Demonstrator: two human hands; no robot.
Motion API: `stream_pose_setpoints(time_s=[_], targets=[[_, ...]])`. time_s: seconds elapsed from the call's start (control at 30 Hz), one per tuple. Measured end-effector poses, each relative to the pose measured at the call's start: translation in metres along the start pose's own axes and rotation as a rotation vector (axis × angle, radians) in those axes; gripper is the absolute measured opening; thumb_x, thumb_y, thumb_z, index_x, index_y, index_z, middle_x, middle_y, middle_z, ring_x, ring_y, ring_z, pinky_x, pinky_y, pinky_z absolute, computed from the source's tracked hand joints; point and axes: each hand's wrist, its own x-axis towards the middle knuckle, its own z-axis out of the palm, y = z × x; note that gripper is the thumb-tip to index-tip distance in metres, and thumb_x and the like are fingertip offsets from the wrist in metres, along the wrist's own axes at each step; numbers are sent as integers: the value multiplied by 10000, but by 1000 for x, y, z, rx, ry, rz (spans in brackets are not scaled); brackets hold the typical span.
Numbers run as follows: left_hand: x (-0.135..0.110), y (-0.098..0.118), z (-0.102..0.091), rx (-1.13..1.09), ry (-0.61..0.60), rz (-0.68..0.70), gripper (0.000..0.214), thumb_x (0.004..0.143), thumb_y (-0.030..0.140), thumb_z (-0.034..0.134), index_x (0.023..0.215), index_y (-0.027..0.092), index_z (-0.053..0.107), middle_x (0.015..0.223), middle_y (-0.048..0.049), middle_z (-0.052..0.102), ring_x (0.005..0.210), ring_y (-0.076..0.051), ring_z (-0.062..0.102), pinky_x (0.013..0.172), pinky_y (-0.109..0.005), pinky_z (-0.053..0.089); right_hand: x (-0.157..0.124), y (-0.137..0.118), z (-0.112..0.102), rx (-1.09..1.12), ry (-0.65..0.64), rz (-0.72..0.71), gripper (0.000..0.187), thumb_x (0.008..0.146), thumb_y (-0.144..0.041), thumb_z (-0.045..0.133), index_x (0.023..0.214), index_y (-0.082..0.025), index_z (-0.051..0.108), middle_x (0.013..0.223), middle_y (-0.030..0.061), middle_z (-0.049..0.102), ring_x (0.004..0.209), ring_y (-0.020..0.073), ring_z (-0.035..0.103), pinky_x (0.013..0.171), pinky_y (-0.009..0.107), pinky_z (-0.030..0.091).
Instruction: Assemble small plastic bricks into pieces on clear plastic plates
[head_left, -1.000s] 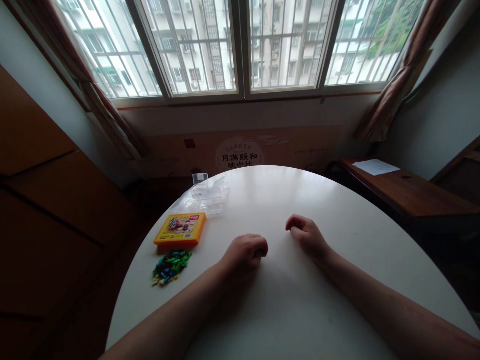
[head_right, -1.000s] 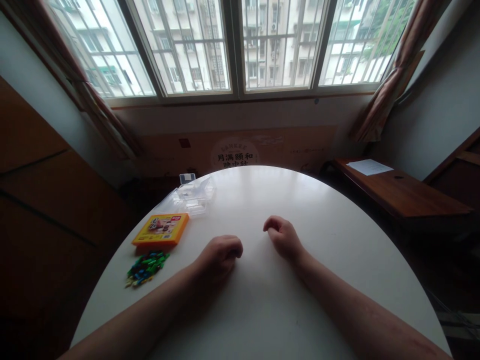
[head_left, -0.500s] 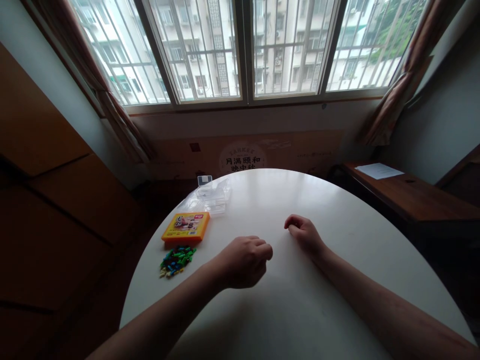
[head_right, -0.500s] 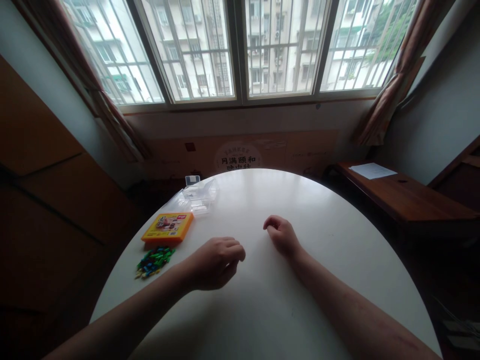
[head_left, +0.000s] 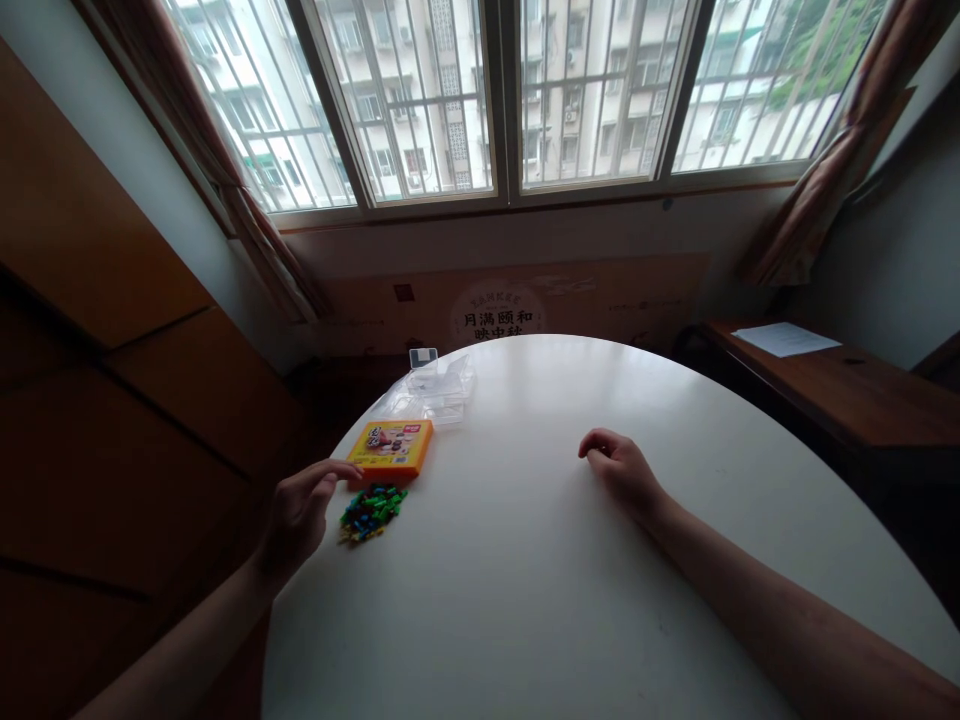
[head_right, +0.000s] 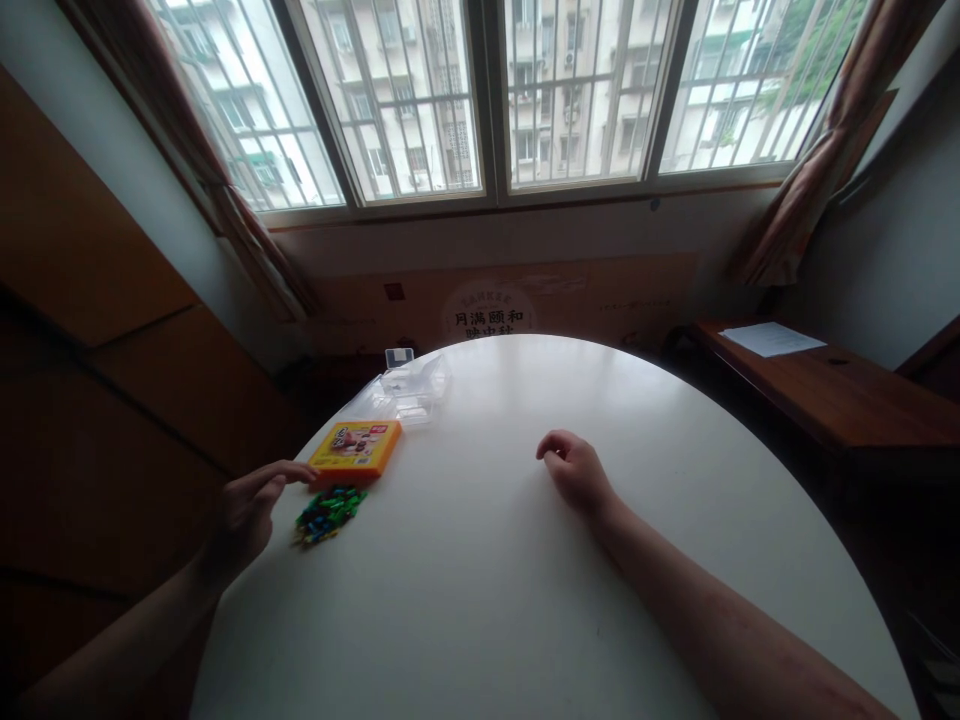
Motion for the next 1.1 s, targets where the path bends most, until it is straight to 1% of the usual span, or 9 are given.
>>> stream_pose_setpoints(time_s=[0.1, 0.23, 0.43, 0.6, 0.7, 0.87, 0.97, 1.1], targets=[[-4, -13, 4, -119, -25, -102, 375, 811, 437, 455, 773, 167, 714, 903, -92, 736, 920, -281, 669, 840, -352, 540, 0, 0, 0, -14, -2, 6, 171, 659, -212, 449, 670, -198, 619, 556, -25, 497, 524, 138, 414, 533, 267, 317], [-5, -24, 10, -248, -75, -210, 383, 778, 449, 503, 809, 148, 738, 928, -111, 746, 957, -305, 675, 914, -404, 525, -2, 1, 0, -32, -13, 2, 175, 667, -211, 444, 679, -198, 618, 545, -34, 479, 514, 132, 400, 532, 264, 314], [-2, -23, 13, -406, -134, -375, 364, 760, 451, 543, 826, 150, 737, 1000, -111, 746, 976, -310, 677, 876, -417, 551, -1, 2, 0, -61, -51, -17, 175, 662, -196, 445, 676, -197, 619, 600, -22, 527, 566, 143, 452, 566, 267, 340], [1, -17, 17, -430, -103, -366, 359, 722, 447, 554, 776, 143, 737, 905, -108, 758, 936, -318, 689, 873, -420, 547, 0, -1, 1, -67, -64, -27, 174, 670, -189, 446, 675, -198, 620, 629, -12, 559, 600, 154, 481, 588, 274, 360], [3, -14, 19, -406, -98, -354, 370, 729, 445, 529, 766, 140, 735, 877, -109, 759, 904, -315, 696, 864, -430, 548, -1, -3, 2, -70, -71, -34, 171, 668, -187, 449, 667, -201, 619, 635, -8, 573, 614, 161, 496, 599, 278, 368], [4, -12, 24, -364, -121, -308, 390, 774, 438, 480, 761, 141, 732, 911, -113, 759, 961, -319, 681, 905, -439, 527, -1, -5, 1, -84, -81, -40, 172, 667, -187, 452, 663, -204, 622, 649, -4, 590, 636, 168, 520, 616, 280, 377], [4, -11, 28, -345, -132, -280, 393, 778, 441, 475, 751, 147, 733, 903, -107, 757, 952, -310, 680, 911, -426, 521, -1, -5, 1, -96, -85, -43, 176, 669, -186, 450, 666, -204, 625, 635, -9, 579, 621, 165, 513, 607, 278, 372], [4, -10, 31, -346, -141, -280, 411, 801, 449, 466, 770, 140, 734, 926, -117, 750, 959, -309, 673, 932, -443, 502, 0, -4, 2, -101, -89, -52, 182, 665, -177, 447, 668, -205, 627, 638, -8, 585, 625, 166, 520, 611, 279, 373]])
